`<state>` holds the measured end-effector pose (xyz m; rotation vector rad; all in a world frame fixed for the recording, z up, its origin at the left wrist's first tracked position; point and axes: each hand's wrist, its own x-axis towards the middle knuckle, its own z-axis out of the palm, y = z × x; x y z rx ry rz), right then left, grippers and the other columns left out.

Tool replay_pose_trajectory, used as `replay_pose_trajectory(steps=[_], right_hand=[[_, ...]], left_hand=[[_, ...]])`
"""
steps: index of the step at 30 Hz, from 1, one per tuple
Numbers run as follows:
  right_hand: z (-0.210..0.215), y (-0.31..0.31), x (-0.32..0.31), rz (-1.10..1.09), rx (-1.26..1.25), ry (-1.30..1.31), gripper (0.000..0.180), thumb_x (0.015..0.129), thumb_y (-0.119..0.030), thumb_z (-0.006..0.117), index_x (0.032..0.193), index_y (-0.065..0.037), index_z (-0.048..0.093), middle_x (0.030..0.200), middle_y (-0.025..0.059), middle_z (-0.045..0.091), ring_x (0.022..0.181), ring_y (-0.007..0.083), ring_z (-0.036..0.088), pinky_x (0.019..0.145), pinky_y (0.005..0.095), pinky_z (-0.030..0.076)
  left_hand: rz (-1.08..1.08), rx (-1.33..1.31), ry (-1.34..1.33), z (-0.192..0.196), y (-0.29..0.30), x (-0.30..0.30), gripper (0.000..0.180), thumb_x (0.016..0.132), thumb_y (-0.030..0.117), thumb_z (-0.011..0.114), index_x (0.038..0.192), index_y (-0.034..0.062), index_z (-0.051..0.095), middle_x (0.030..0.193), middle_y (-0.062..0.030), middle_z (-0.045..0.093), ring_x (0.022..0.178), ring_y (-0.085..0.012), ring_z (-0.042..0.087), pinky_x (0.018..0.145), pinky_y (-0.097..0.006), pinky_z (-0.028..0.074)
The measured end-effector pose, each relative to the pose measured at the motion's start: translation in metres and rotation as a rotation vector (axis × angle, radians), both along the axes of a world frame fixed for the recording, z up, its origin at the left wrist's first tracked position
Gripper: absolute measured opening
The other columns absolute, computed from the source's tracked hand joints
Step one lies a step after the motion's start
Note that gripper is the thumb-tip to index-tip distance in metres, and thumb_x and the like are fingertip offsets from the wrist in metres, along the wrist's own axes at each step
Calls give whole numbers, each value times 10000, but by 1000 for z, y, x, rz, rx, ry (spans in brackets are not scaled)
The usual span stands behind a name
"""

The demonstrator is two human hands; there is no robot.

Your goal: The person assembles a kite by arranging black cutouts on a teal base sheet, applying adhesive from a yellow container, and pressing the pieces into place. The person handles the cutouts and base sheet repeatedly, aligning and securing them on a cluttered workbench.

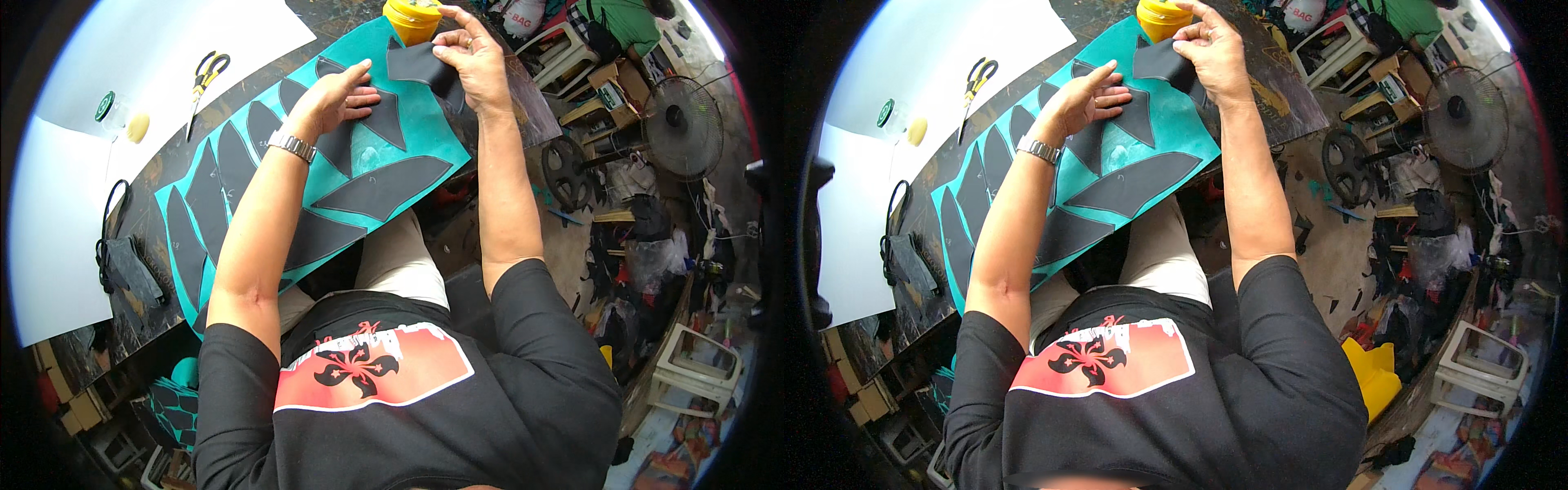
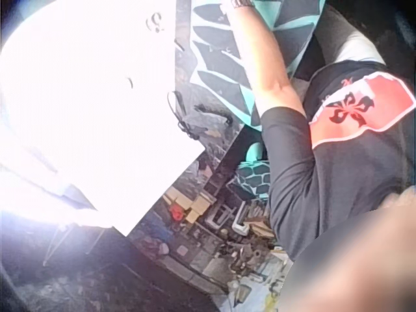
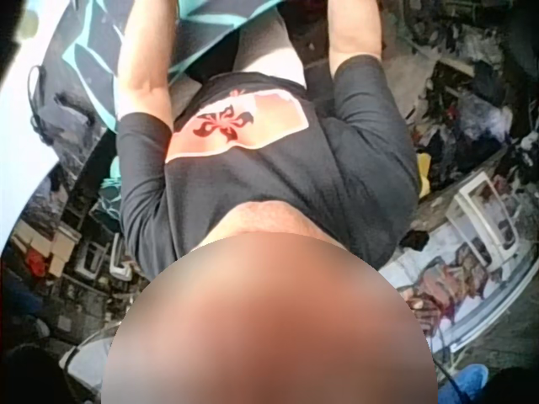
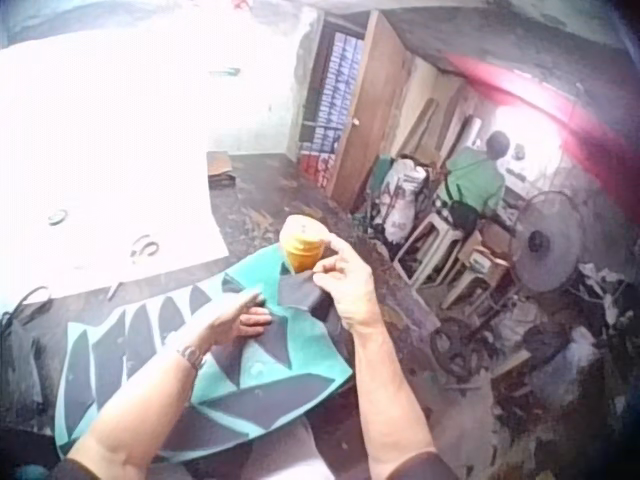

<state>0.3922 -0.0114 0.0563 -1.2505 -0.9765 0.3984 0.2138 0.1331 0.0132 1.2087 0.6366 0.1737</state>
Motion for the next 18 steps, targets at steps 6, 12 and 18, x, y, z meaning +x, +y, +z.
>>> replay_pose_trajectory(steps=[6,12,18], right_hand=[[69,-36,-18,119,298,249,631,789,155,634,1361,-94,539,934,42,682,859,123,647,793,212,508],[20,11,-15,109,187,102,598,795,116,704,1343,-90,583,963,67,681,863,113,641,844,236,516],[-51,13,-15,-148,-328,131,711,790,9,770,1427,-79,467,965,93,661,799,147,629,672,287,560]], left_hand=[[23,54,-18,3,-6,1,883,928,651,536,1479,-20,374,1464,-265,425,1288,-337,524,1069,-434,450],[-134,-278,-418,16,8,12,784,891,719,531,1239,25,639,1225,-181,648,1058,-275,676,891,-355,581],[210,190,-211,2,16,37,252,851,121,784,1066,29,692,989,-53,709,853,-132,681,730,-246,594]])
